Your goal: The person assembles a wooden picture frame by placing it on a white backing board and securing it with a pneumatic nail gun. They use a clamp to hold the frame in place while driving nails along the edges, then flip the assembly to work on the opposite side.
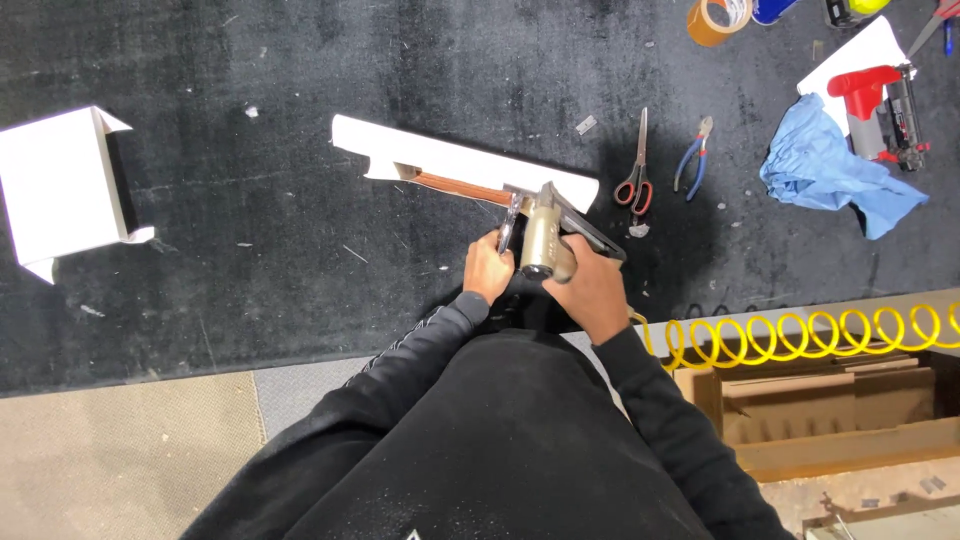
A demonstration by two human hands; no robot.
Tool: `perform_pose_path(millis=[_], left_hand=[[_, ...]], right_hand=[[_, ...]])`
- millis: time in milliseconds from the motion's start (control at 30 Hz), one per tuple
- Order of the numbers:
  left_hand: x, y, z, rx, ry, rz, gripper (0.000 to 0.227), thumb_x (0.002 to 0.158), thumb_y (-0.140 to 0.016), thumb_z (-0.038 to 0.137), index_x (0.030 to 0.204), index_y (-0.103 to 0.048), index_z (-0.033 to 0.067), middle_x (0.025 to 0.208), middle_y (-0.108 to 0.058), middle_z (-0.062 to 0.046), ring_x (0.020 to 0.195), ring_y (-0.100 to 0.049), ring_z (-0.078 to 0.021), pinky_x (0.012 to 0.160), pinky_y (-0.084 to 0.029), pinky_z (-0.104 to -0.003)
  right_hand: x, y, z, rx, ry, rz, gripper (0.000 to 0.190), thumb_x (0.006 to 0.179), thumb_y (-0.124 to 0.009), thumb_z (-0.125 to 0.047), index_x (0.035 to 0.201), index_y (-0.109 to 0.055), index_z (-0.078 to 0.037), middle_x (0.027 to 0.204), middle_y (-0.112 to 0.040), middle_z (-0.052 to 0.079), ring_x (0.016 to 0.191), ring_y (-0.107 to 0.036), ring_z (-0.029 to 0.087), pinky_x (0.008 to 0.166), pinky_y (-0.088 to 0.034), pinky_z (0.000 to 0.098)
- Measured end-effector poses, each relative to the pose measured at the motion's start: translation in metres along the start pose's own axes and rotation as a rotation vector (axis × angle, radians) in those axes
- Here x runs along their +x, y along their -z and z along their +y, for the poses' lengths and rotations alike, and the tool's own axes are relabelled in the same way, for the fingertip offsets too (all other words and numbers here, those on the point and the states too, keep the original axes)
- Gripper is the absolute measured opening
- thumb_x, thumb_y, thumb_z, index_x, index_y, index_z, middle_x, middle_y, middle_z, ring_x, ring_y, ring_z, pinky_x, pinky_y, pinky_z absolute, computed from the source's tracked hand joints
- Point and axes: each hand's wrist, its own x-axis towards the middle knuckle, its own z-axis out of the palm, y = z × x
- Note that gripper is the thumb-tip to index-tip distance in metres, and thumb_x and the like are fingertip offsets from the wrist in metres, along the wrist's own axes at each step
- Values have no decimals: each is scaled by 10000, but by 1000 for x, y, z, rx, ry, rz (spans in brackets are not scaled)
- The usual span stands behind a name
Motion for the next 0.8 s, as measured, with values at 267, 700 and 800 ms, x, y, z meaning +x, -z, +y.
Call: perform_pose_path(millis=[267,700,800], left_hand=[[-39,46,76,-8,140,-80,344,805,-541,200,1056,-744,82,937,-752,-212,1008,-708,-434,879,-555,-552],[-34,31,50,-67,56,-27,377,816,-599,312,1058,-719,48,1026,-747,-210,1060,-686,-437,923,-545,-563],[-11,-31,-14,-118,-40,124,505,747,-739,265,1177,-605,35,1107,-663,-300,1106,-646,-504,1009,-544,-593]], right_hand=[[8,-14,-10,51,-47,14,350,738,-771,-238,1026,-621,-107,781,-718,175,829,-749,390,693,-610,494],[1,21,-50,4,-50,-50,613,791,-680,-216,1347,-434,-144,744,-692,229,753,-730,451,679,-549,559],[9,56,-87,45,69,-140,860,813,-661,-148,1570,-261,-68,567,-626,212,492,-654,357,536,-471,357]])
